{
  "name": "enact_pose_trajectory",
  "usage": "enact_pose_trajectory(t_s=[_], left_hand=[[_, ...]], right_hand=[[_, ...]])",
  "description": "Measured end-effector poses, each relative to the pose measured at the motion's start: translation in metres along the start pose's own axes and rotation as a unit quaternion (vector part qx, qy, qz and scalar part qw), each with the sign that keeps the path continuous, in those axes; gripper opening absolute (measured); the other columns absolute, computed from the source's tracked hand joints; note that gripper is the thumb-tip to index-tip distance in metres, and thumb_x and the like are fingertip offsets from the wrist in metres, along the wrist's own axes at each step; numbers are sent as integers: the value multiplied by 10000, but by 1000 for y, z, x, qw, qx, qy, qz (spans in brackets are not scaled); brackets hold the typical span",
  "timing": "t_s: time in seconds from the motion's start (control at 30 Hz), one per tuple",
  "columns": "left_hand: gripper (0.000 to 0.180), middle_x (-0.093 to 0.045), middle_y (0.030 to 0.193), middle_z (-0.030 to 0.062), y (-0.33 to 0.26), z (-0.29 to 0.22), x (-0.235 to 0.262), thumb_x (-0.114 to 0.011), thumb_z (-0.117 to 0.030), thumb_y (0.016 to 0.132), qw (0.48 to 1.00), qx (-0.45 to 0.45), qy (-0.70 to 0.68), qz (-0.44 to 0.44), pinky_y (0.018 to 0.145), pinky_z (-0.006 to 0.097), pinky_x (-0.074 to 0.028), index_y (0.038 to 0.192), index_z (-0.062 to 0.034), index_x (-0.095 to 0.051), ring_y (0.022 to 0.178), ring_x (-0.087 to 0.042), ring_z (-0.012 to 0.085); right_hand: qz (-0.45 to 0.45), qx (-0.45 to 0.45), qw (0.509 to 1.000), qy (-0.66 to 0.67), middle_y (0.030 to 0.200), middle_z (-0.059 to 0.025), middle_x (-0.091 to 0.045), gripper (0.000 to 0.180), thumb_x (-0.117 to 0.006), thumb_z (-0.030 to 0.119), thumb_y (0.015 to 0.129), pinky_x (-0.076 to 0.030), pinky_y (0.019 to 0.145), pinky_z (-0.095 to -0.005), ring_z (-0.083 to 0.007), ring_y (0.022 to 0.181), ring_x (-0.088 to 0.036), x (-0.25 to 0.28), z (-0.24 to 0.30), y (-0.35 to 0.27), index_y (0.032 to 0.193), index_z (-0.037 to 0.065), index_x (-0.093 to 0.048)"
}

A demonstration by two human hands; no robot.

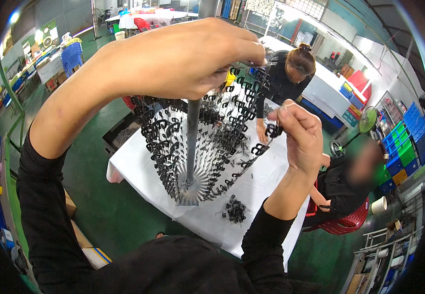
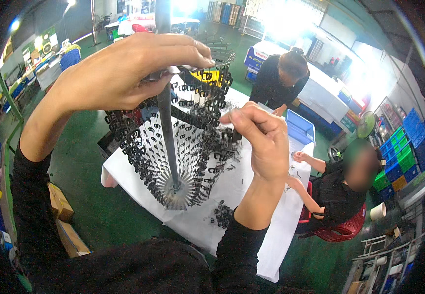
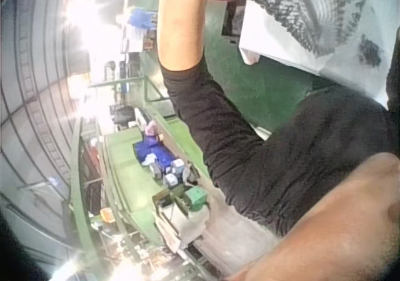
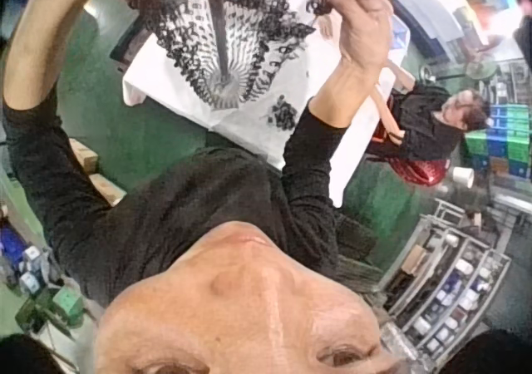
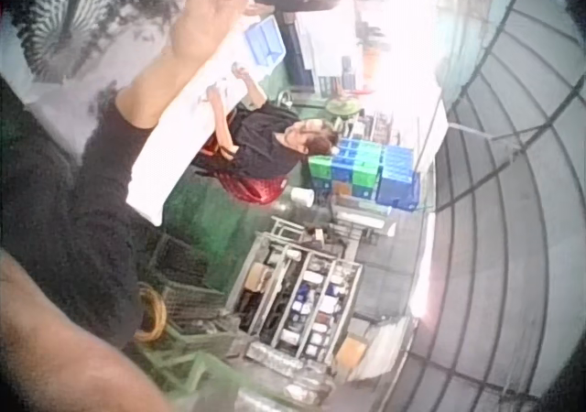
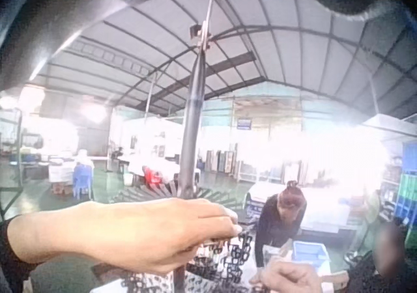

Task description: The person assembles small black plastic hair clips by hand, attaching them one by one to a rotating metal rack. After filling the rack, the person removes the clips and sorts them into piles on a white table.

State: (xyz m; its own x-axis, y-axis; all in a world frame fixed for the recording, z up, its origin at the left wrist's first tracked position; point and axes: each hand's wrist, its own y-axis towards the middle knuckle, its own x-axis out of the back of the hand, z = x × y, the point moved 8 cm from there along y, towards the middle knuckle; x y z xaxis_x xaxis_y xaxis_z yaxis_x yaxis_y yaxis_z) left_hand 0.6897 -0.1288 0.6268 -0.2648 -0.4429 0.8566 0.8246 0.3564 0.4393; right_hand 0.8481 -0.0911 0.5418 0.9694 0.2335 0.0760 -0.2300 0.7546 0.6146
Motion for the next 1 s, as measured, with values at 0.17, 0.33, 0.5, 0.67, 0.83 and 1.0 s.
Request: enact_pose_trajectory(t_s=[0.17, 0.33, 0.5, 0.67, 0.83, 1.0], left_hand=[[503, -522, 1291, 155, -1, -2, 5, -564, 43, 767, 998, 7, -59, 31, 993, 411, -420, 1257, -34, -485, 1167, -521, 331], [449, -547, 1243, 198, 5, -12, 8, -608, 4, 770, 998, 49, -28, 30, 969, 403, -433, 1212, 10, -529, 1145, -531, 337], [360, -604, 1142, 224, 20, -9, -11, -574, 85, 715, 995, 97, 26, 25, 942, 379, -454, 1071, 69, -619, 1083, -574, 344], [176, -637, 819, 222, 16, -20, -4, -605, 13, 691, 993, -14, 82, -81, 777, 397, -510, 858, 59, -639, 838, -638, 349], [305, -638, 921, 204, 11, -9, -4, -598, 34, 690, 995, -3, 68, -79, 875, 402, -468, 993, 32, -625, 971, -598, 337], [444, -565, 1215, 165, 3, 4, -4, -544, 89, 746, 999, 35, 16, -10, 960, 415, -423, 1179, -9, -537, 1129, -534, 350]], right_hand=[[-163, 86, 974, -132, 679, 21, -511, 161, -672, 117, 831, -266, 545, -215, -43, 615, -366, -9, 20, 11, 888, -30, -702], [-181, 120, 964, -151, 654, 11, -486, 175, -669, 111, 834, -290, 539, -222, -44, 616, -381, -24, 25, 15, 868, -60, -681], [-152, 74, 986, 7, 707, 12, -547, 128, -684, 82, 811, -355, 627, -218, -69, 650, -459, -17, 10, 23, 824, -45, -691], [-41, 35, 975, 217, 817, -39, -615, 122, -672, 59, 816, -384, 779, -236, -115, 807, -555, -10, -11, 21, 860, -53, -681], [-29, -14, 967, 253, 768, -33, -585, 112, -663, 62, 818, -355, 782, -243, -119, 770, -522, 11, -20, 6, 837, -48, -677], [-109, -19, 993, 29, 720, -8, -571, 109, -691, 83, 797, -322, 680, -226, -86, 699, -467, 13, -10, 3, 823, -19, -717]])
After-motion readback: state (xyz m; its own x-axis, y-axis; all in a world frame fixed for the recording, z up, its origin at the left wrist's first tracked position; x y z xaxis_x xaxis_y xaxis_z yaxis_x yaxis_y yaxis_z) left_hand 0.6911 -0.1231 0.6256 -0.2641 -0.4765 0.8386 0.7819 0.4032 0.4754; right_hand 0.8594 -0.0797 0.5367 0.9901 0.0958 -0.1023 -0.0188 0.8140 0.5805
